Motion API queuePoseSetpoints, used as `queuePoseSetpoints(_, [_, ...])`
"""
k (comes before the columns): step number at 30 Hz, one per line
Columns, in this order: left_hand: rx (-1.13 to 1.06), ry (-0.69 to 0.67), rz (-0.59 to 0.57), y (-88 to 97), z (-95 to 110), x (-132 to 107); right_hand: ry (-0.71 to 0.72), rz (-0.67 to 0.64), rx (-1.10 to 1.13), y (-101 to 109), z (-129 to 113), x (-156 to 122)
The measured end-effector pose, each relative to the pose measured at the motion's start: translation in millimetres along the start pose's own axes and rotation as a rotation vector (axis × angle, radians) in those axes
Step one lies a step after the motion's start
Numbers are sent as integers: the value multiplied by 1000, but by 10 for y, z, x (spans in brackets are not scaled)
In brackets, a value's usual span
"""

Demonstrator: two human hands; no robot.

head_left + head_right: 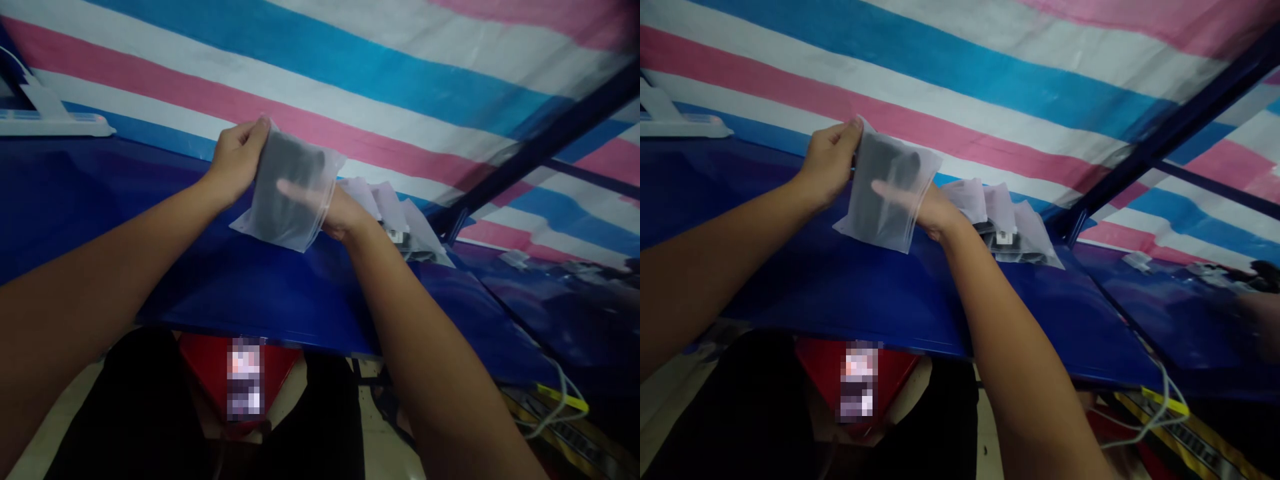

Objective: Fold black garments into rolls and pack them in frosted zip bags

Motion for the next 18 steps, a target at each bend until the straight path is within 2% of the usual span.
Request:
queuePoseSetpoints(3, [-99,42,7,-57,13,-48,40,45,6,-16,-14,9])
queuePoseSetpoints(6, [-92,129,-13,-111,12,-99,171,70,-20,-52,-44,35])
queuePoseSetpoints(10, [-65,203,-95,-156,24,-151,244,99,-91,-81,-31,63])
queuePoseSetpoints(14, [-38,268,-154,-147,-42,-170,132,56,-74,-18,23,88])
queuePoseSetpoints(16, [-28,312,-123,-110,-125,-149,37,118,-69,84,44,111])
queuePoseSetpoints(18, [-46,336,-74,-70,-209,-113,-4,247,-48,192,27,119])
Point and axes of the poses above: each hand's wrist, its own x-axis towards the middle knuckle, its own y-axis out of the back of the hand, z = x × y, the point moved 4 cm from there along x, towards the middle knuckle, and after that the axes turned 9 degrees about -y, right-handed, at the moved point
